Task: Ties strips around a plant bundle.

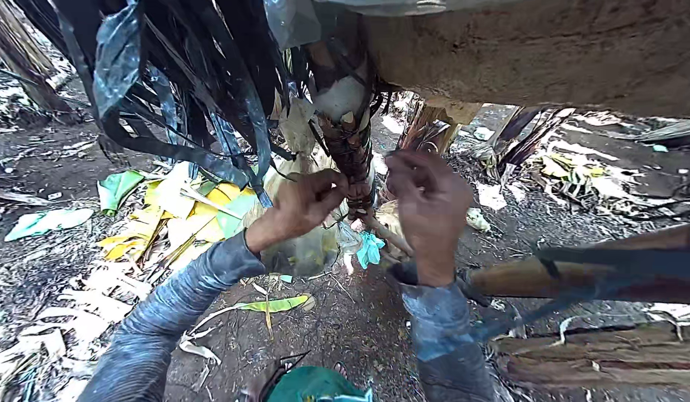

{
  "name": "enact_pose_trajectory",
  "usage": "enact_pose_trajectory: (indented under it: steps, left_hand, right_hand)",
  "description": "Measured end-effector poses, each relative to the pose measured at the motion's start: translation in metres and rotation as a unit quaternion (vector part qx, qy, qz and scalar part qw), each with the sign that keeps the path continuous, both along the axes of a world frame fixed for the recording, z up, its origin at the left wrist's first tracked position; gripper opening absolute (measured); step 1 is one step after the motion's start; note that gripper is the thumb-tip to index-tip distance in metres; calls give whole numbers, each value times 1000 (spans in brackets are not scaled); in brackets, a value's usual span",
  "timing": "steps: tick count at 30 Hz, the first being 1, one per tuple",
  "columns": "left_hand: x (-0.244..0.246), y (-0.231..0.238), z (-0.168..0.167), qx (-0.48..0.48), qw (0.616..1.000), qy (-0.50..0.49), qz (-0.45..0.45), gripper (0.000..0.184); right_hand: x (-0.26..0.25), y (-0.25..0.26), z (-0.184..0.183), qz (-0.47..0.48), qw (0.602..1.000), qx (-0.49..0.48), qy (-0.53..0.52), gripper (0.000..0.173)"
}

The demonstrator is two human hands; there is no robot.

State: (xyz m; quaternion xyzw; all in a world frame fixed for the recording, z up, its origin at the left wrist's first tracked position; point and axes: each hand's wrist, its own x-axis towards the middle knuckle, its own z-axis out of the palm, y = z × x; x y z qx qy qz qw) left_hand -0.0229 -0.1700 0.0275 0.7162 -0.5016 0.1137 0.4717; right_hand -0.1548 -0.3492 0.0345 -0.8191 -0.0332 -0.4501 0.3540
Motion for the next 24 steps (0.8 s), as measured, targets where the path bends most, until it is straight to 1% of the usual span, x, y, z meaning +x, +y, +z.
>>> enact_pose_trajectory:
  steps: [1,2,3,4,5,6,7,8,10,11,13,15,17,19,20,21,22,23,24]
  left_hand:
    - [0,1,4,-5,988,146,-48,16]
    - [2,1,4,-25,961,263,-86,14]
    - [2,0,4,-38,930,346,-118,13]
    - [2,-1,4,-45,903,403,-142,13]
    - [2,-2,3,-50,885,436,-157,13]
    - [2,-4,1,-55,875,451,-164,13]
    - [2,-6,1,-56,875,452,-164,12]
    - [1,-6,2,-54,881,443,-156,10]
    - [-2,-5,7,-43,910,396,-112,8]
    - [-4,-2,10,-41,924,368,-97,8]
    - [-13,6,15,-43,944,317,-81,7]
    - [-24,11,17,-59,960,265,-68,9]
    - [-24,13,12,-63,968,233,-67,10]
    - [-20,19,4,-44,976,199,-75,12]
    - [-18,23,-2,-38,978,188,-83,14]
    - [-16,24,-7,-37,980,177,-87,16]
    - [-12,23,-9,-29,983,158,-88,19]
    - [-9,21,-10,-19,988,124,-85,23]
    - [-7,20,-7,5,995,75,-73,27]
  right_hand:
    - [-8,-3,0,-25,999,13,-24,20]
    - [-12,-4,0,-47,998,11,-41,21]
    - [-12,-4,-1,-50,998,-2,-49,21]
    - [-10,-1,-4,-29,998,-22,-43,21]
    - [-6,5,-8,-4,999,-47,-24,24]
    - [1,12,-14,7,997,-76,4,31]
    - [8,18,-21,-9,994,-110,25,37]
    - [15,23,-28,-26,990,-136,35,36]
    - [20,27,-32,-40,984,-168,53,21]
    - [19,25,-30,-30,982,-177,67,17]
    - [11,16,-27,6,979,-179,97,22]
    - [11,6,-25,63,983,-157,76,22]
    - [17,-1,-27,114,988,-95,45,16]
    - [21,-5,-31,151,987,-34,28,14]
    - [22,-5,-37,180,983,5,22,15]
    - [24,-4,-44,212,975,68,17,16]
    - [28,-1,-52,258,953,156,10,19]
    - [32,2,-59,317,913,255,11,23]
    - [36,6,-62,380,864,329,18,25]
